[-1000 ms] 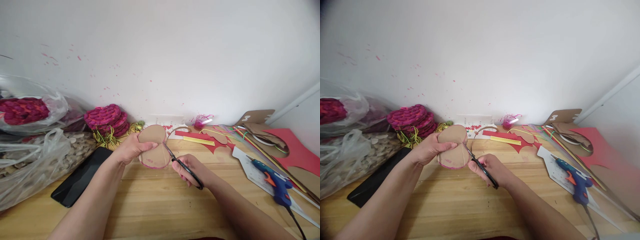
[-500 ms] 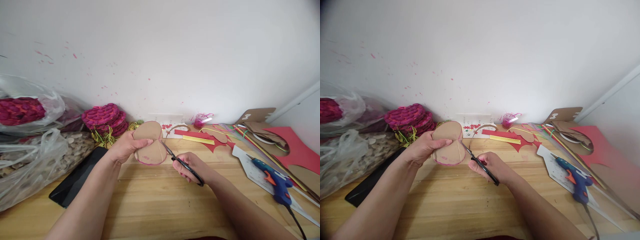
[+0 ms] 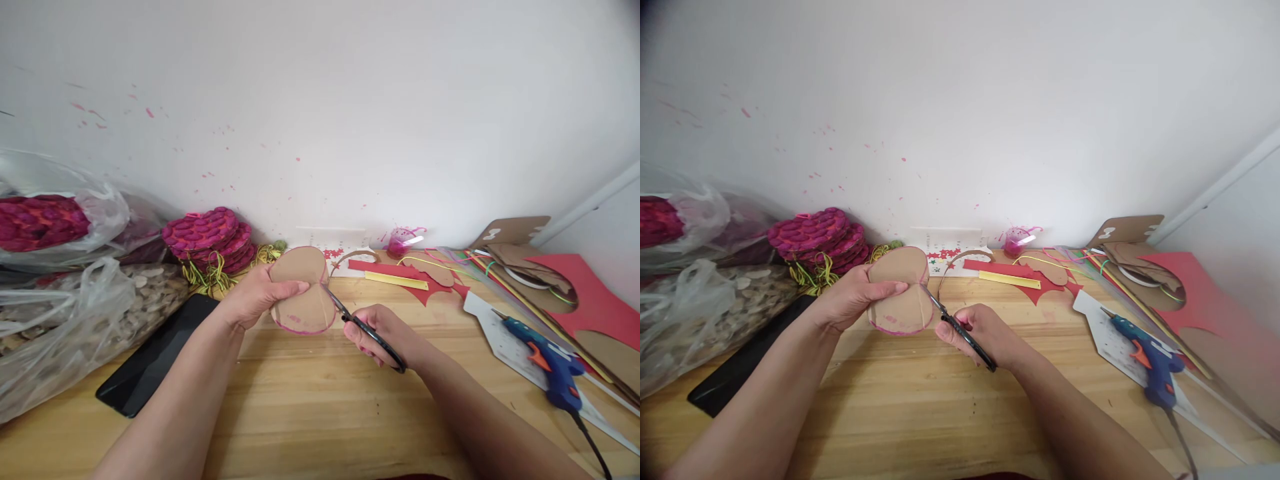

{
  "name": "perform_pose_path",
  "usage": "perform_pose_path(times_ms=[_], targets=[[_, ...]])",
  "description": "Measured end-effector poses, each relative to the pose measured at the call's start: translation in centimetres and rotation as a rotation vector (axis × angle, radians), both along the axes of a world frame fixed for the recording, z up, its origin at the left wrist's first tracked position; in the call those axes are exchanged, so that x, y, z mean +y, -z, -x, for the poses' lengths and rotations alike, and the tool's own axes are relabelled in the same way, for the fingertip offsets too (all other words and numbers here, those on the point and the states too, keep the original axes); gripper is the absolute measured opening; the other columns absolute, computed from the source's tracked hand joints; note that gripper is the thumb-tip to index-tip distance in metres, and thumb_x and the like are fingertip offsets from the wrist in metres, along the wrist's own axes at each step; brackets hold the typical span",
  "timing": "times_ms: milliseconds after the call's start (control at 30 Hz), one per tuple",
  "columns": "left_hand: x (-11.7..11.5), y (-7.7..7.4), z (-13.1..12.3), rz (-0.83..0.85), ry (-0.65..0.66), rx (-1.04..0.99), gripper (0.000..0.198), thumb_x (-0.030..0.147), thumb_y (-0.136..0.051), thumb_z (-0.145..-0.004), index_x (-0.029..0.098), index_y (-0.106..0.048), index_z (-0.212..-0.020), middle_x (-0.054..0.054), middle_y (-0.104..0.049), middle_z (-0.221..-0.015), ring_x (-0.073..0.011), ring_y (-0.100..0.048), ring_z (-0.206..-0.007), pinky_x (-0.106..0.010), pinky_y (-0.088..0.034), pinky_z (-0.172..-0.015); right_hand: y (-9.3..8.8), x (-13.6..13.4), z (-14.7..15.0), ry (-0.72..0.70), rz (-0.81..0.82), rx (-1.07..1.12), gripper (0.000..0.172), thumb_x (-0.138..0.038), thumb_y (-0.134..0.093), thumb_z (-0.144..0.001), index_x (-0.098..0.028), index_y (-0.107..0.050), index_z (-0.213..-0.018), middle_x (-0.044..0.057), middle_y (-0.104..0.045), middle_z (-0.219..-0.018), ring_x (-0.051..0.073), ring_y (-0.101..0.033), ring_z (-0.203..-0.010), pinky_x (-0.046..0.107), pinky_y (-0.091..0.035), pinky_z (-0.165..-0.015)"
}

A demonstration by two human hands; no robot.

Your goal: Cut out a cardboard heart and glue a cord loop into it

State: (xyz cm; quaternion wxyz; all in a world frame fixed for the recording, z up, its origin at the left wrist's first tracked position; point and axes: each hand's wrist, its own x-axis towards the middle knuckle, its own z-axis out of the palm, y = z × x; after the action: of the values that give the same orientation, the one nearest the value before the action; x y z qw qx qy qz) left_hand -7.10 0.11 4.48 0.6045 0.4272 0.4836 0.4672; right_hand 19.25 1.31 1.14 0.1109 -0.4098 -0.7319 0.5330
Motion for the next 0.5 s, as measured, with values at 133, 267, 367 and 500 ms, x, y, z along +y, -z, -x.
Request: perform_pose_path(times_ms=[133,267,367,500], targets=[[-0.04,-0.06,0.10,-0.003,-0.027,0.019,0.059,0.034,-0.091,-0.060,0.013,-0.073,-0.112,-0.011,-0.077,-0.102,-0.0252,-0.073,-0.084,-0.033,-0.058,-0.073,-0.20,-0.07,0.00,-0.003,-0.001,0.001,0.053,-0.064,-0.060,-0.085,-0.019,-0.041,-0.064,-0.004,-0.044,-0.056,0.008,-0.042,-0.045,0.021,-0.025,-0.042],[-0.05,0.02,0.10,0.001,-0.021,0.020,0.059,0.034,-0.090,-0.059,0.012,-0.073,-0.111,-0.012,-0.077,-0.103,-0.0265,-0.073,-0.086,-0.034,-0.058,-0.073,-0.23,-0.09,0.01,0.001,-0.012,0.000,0.055,-0.066,-0.059,-0.085,-0.019,-0.042,-0.063,-0.004,-0.044,-0.055,0.008,-0.042,-0.045,0.021,-0.026,-0.041],[-0.05,0.08,0.09,0.006,-0.019,0.019,0.056,0.034,-0.090,-0.061,0.013,-0.074,-0.110,-0.011,-0.077,-0.101,-0.0248,-0.073,-0.084,-0.033,-0.058,-0.073,-0.23,-0.08,0.05,0.012,-0.015,-0.004,0.055,-0.065,-0.061,-0.084,-0.019,-0.041,-0.061,-0.004,-0.043,-0.052,0.008,-0.041,-0.043,0.021,-0.026,-0.041],[0.02,0.14,0.11,0.005,-0.013,-0.009,0.054,0.031,-0.090,-0.061,0.014,-0.074,-0.110,-0.010,-0.077,-0.102,-0.0233,-0.072,-0.084,-0.031,-0.057,-0.072,-0.27,-0.10,0.11,0.026,0.010,0.004,0.056,-0.064,-0.063,-0.083,-0.020,-0.039,-0.059,-0.005,-0.039,-0.049,0.007,-0.040,-0.041,0.021,-0.026,-0.039]])
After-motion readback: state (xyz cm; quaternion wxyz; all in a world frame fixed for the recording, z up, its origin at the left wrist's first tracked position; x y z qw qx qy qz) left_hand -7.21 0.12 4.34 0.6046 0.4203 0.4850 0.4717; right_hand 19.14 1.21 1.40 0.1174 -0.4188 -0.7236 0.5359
